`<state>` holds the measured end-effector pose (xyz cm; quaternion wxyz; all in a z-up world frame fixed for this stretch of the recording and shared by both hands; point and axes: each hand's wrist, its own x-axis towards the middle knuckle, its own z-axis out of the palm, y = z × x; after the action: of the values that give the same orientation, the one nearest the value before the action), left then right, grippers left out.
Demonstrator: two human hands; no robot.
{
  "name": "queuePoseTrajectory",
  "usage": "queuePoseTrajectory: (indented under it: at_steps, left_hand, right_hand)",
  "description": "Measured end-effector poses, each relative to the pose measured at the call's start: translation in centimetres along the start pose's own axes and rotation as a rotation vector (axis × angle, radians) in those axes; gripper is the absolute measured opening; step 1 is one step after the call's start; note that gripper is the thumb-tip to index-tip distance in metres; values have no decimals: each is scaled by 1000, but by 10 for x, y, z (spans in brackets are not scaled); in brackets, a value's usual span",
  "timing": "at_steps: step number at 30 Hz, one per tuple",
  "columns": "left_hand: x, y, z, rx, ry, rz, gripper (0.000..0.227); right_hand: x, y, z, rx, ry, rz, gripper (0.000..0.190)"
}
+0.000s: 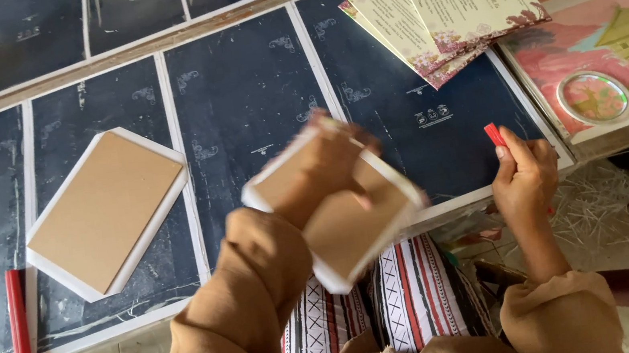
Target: The person sits at a table and uses a red cylindrical tool to press the edges of a book cover onto a stack of pages. They repeatedly smooth the edges and corners of the book, flip it over to work on different sides, and place the finished book aside before picking up another one to repeat the process.
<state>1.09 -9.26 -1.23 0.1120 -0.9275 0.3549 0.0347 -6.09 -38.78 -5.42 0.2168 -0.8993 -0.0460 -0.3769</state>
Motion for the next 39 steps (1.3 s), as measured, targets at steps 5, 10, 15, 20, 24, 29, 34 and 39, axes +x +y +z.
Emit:
queuePoseTrajectory:
  at_steps: [5, 10, 15, 20, 24, 29, 34, 39]
  left_hand:
    - [-44, -67, -11, -303, -60, -382, 111]
    - [-64, -76, -31, -386, -300, -396, 112]
    - [-87, -113, -28, -465, -95, -719, 99]
    - [-101, -100, -17, -47, 483, -878, 88]
    - [-106, -25, -47, 427, 738, -795, 64]
    - [-105, -28, -52, 531, 905, -758, 60]
    - [-70, -27, -11, -407, 26, -787, 105]
    - [-65, 79, -9, -369, 400, -464, 83]
  right_hand:
    - [0, -2, 1, 3, 39, 6, 24]
    - [-1, -5, 1, 5, 75, -19, 21]
    - [-1, -4, -1, 25, 93, -36, 21]
    - [1, -7, -5, 16, 50, -36, 23]
    - [-6, -1, 1, 51, 76, -22, 26]
    - [-7, -9, -5, 85, 69, -21, 29]
    - [-12, -15, -14, 80, 8, -30, 24]
    - [-20, -9, -18, 55, -47, 99, 24]
